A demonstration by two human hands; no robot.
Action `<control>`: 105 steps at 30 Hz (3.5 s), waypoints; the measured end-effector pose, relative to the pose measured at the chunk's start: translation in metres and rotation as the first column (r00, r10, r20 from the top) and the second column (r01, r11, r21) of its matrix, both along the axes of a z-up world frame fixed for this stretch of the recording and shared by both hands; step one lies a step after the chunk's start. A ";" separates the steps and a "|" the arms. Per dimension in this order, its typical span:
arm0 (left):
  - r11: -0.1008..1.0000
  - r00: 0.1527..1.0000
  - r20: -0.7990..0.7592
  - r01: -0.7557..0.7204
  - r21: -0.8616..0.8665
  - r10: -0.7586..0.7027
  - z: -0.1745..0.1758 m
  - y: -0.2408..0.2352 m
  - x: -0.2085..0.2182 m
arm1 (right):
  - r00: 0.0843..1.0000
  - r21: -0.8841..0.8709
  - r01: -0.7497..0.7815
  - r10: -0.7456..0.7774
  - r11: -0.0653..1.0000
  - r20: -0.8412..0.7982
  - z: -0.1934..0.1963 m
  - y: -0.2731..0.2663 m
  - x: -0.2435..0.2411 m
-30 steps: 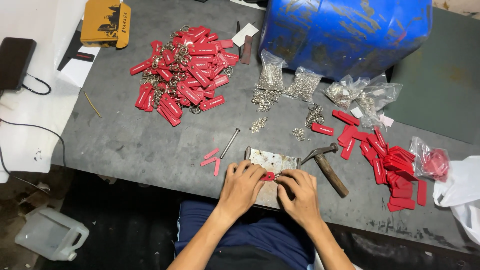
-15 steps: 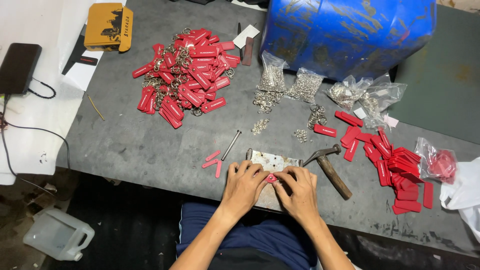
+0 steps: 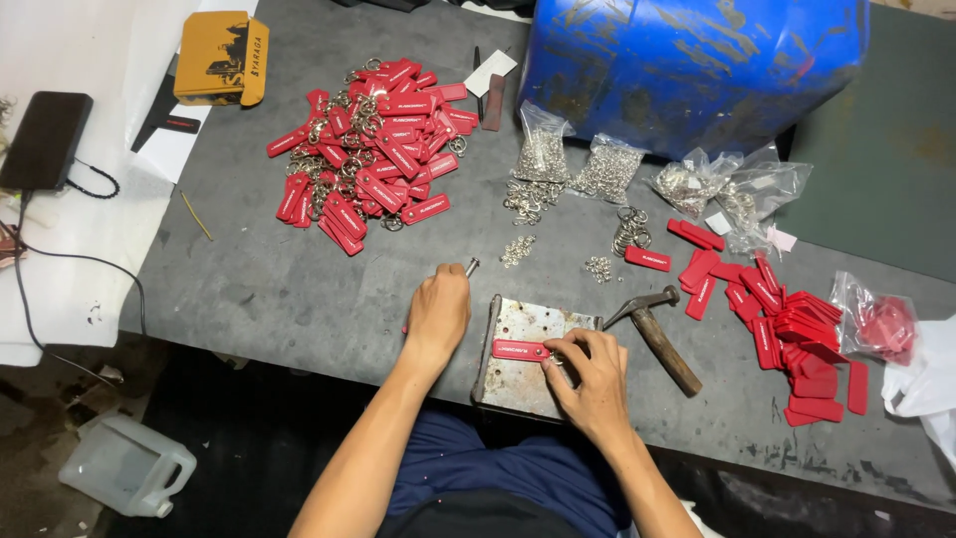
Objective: Assembling red leather tags by inserting rivets and hammering them on a metal block
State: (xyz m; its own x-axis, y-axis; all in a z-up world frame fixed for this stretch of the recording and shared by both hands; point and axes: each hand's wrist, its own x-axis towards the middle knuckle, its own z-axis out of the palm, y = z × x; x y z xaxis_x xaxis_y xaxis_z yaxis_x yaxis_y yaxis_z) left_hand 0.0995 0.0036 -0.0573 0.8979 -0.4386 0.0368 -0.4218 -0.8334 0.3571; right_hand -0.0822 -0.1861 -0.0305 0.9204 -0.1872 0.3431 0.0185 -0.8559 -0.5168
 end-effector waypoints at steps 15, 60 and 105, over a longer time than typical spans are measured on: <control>0.618 0.949 -0.154 0.051 -0.785 -0.275 0.039 -0.024 -0.081 | 1.000 0.057 -0.001 -0.001 0.998 0.026 0.004 0.001 0.004; 0.470 0.793 0.436 0.606 -0.642 -0.426 0.003 -0.029 -0.078 | 0.923 0.099 -0.018 -0.022 0.995 0.385 0.183 -0.019 -0.088; 0.778 0.726 -0.586 -0.114 -0.618 -0.359 0.078 -0.023 -0.108 | 0.973 0.596 0.225 -0.140 0.771 -0.186 0.046 0.011 -0.012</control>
